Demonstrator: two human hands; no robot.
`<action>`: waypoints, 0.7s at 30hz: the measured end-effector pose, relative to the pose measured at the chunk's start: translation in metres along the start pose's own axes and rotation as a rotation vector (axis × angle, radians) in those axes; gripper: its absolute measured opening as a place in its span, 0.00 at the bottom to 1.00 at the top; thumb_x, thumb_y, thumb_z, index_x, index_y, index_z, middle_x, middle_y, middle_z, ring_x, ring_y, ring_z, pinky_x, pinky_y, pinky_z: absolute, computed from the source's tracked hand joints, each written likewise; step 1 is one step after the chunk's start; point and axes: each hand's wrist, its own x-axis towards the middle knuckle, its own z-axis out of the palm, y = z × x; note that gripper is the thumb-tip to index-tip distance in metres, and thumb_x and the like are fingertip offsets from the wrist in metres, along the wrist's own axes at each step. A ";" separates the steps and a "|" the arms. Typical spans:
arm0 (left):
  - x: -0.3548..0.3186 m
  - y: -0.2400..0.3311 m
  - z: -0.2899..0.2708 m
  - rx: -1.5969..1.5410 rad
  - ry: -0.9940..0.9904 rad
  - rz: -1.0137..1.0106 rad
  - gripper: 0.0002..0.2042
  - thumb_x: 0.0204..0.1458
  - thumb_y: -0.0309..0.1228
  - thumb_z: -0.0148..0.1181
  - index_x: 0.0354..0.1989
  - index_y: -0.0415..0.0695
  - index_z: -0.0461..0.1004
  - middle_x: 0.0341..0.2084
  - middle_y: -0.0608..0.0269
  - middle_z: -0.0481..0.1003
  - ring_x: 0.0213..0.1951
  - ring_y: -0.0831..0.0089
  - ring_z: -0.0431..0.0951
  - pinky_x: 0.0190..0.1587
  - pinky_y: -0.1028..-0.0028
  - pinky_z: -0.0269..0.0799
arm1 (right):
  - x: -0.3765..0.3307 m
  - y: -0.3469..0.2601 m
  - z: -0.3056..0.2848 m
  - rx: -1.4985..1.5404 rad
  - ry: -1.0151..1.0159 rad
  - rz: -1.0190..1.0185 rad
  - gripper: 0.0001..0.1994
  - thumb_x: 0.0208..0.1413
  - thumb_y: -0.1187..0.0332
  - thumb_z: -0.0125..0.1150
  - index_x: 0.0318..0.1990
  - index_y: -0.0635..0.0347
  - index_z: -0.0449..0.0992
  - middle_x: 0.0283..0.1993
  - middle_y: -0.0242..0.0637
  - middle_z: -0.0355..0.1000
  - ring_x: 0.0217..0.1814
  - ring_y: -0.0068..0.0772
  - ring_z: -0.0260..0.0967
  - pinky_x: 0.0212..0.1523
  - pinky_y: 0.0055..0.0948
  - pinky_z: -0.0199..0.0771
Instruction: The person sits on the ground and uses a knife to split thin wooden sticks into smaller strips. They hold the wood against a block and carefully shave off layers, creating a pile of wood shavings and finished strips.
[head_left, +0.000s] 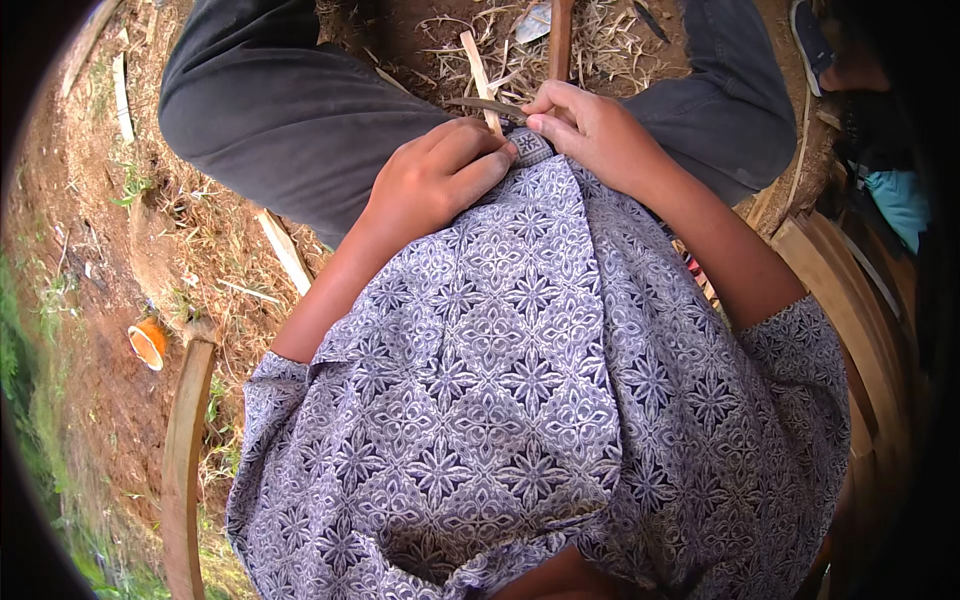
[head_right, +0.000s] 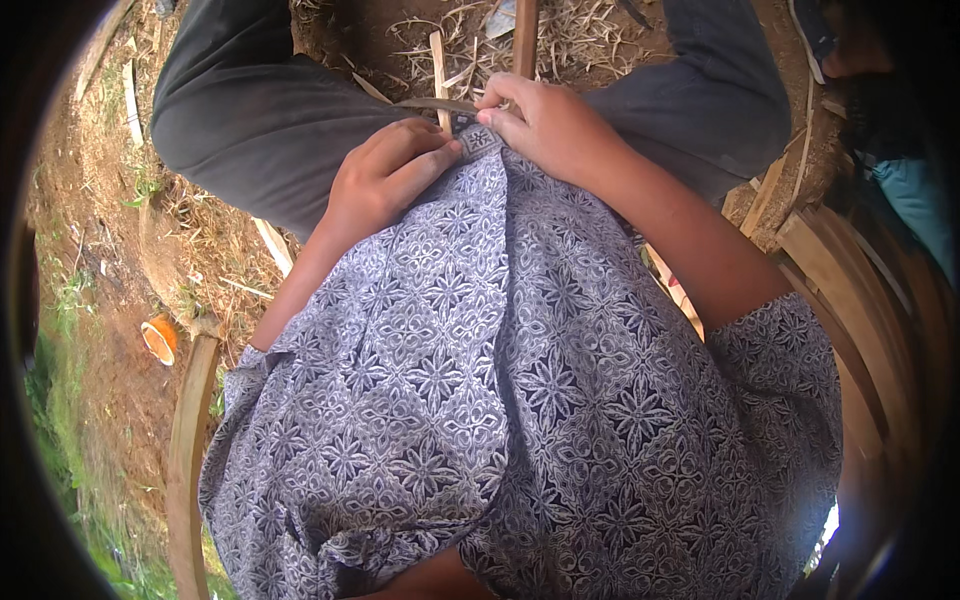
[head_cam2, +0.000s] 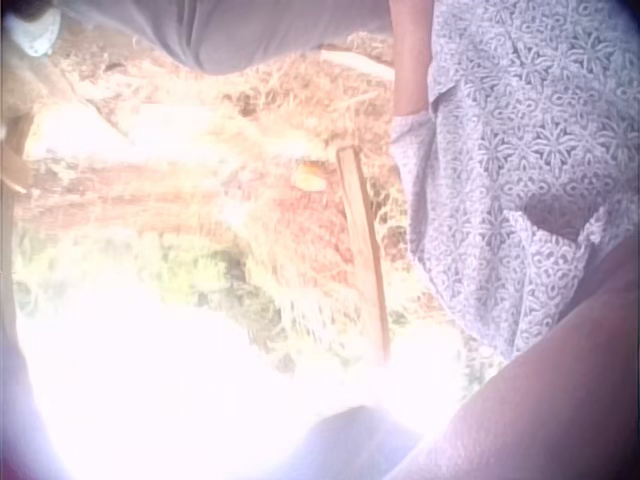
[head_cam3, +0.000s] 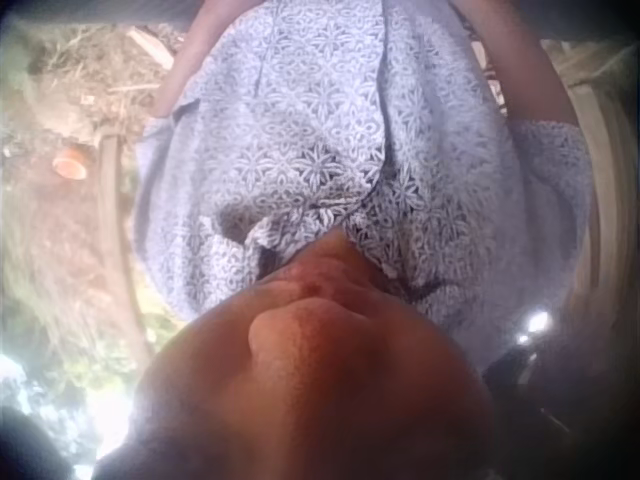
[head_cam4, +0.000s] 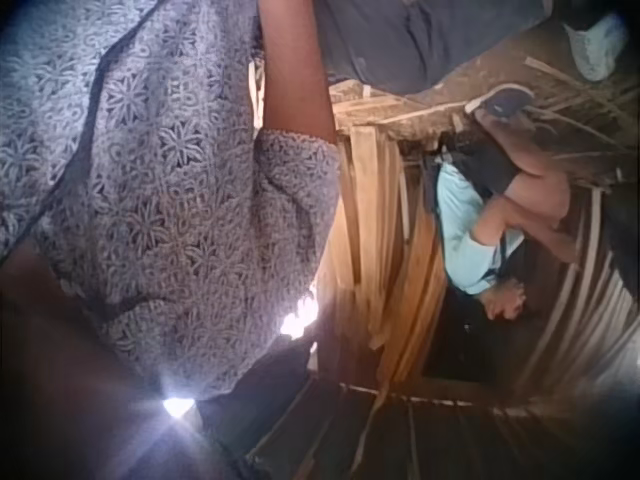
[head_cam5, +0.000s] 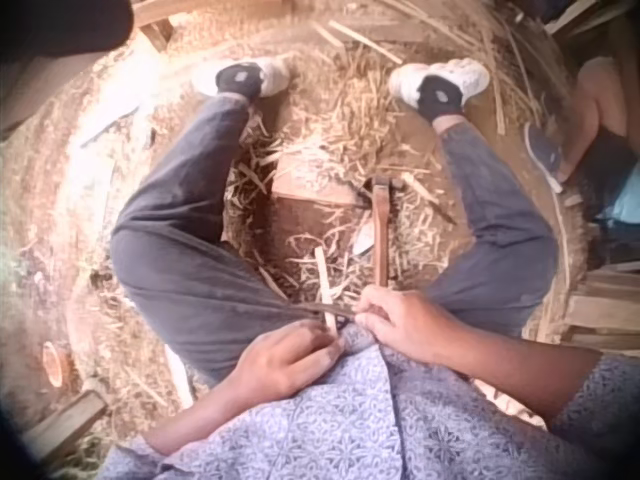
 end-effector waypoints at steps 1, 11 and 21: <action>0.000 0.001 0.001 0.002 -0.002 0.001 0.14 0.44 0.25 0.66 0.43 0.43 0.82 0.36 0.61 0.78 0.44 0.62 0.83 0.40 0.68 0.82 | -0.001 0.002 0.000 -0.006 0.008 -0.017 0.12 0.63 0.58 0.62 0.45 0.57 0.76 0.30 0.44 0.75 0.32 0.41 0.76 0.36 0.39 0.72; -0.003 -0.001 0.009 0.018 0.017 0.017 0.10 0.48 0.27 0.62 0.40 0.47 0.79 0.37 0.66 0.77 0.42 0.66 0.81 0.37 0.69 0.81 | 0.003 0.002 0.001 -0.122 0.015 -0.033 0.11 0.64 0.61 0.63 0.46 0.58 0.75 0.31 0.42 0.75 0.31 0.33 0.74 0.33 0.34 0.70; 0.012 -0.010 -0.002 0.008 0.164 -0.163 0.10 0.49 0.19 0.68 0.40 0.43 0.81 0.38 0.59 0.81 0.39 0.61 0.84 0.39 0.68 0.81 | 0.030 0.004 0.022 -0.058 0.188 -0.033 0.12 0.66 0.58 0.61 0.47 0.54 0.77 0.34 0.41 0.78 0.33 0.36 0.77 0.36 0.39 0.74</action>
